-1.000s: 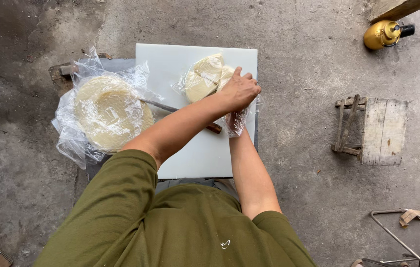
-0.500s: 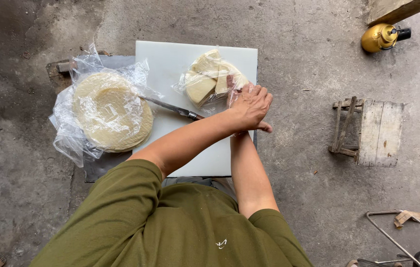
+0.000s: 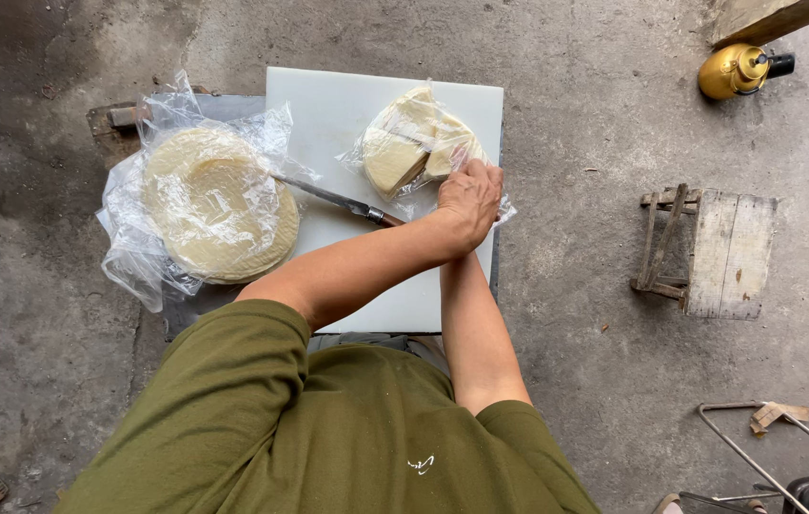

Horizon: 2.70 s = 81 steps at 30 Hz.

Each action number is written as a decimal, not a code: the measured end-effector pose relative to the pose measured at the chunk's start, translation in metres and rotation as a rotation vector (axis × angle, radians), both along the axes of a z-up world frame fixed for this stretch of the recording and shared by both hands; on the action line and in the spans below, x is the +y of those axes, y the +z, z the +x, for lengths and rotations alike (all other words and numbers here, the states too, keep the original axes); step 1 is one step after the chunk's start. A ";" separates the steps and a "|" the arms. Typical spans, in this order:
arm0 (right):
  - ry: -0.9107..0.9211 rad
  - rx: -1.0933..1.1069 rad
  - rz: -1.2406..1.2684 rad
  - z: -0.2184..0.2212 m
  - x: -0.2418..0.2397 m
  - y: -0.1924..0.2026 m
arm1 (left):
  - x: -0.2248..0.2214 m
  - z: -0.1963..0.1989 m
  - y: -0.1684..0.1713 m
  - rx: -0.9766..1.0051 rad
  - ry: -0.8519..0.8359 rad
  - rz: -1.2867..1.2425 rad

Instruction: The person cuts stacks of round dough wrappers into halves and then into quarters using a knife, then folds the triangular pieces and puts them into a plastic bag.

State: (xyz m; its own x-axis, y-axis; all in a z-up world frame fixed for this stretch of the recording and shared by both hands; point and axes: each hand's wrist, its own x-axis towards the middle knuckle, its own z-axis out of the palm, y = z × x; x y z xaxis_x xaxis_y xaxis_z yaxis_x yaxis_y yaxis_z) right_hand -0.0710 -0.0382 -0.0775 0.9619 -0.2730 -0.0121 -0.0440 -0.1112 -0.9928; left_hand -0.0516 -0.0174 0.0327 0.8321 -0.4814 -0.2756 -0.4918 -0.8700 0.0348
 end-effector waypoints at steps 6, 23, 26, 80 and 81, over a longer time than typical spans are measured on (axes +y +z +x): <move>-0.005 -0.005 -0.035 0.000 0.009 -0.003 | 0.003 0.000 -0.027 -0.087 -0.043 -0.138; 0.037 -0.001 -0.177 -0.020 -0.002 -0.001 | 0.002 -0.024 0.007 0.216 -0.113 0.038; 0.057 -0.003 -0.225 -0.020 -0.006 -0.004 | 0.001 -0.024 0.005 0.093 -0.192 -0.179; 0.571 -0.351 -1.241 0.039 -0.032 0.027 | 0.155 0.068 -0.079 -0.071 -0.040 -0.311; 0.562 -0.333 -1.276 0.034 -0.031 0.026 | 0.155 0.068 -0.077 -0.064 -0.046 -0.307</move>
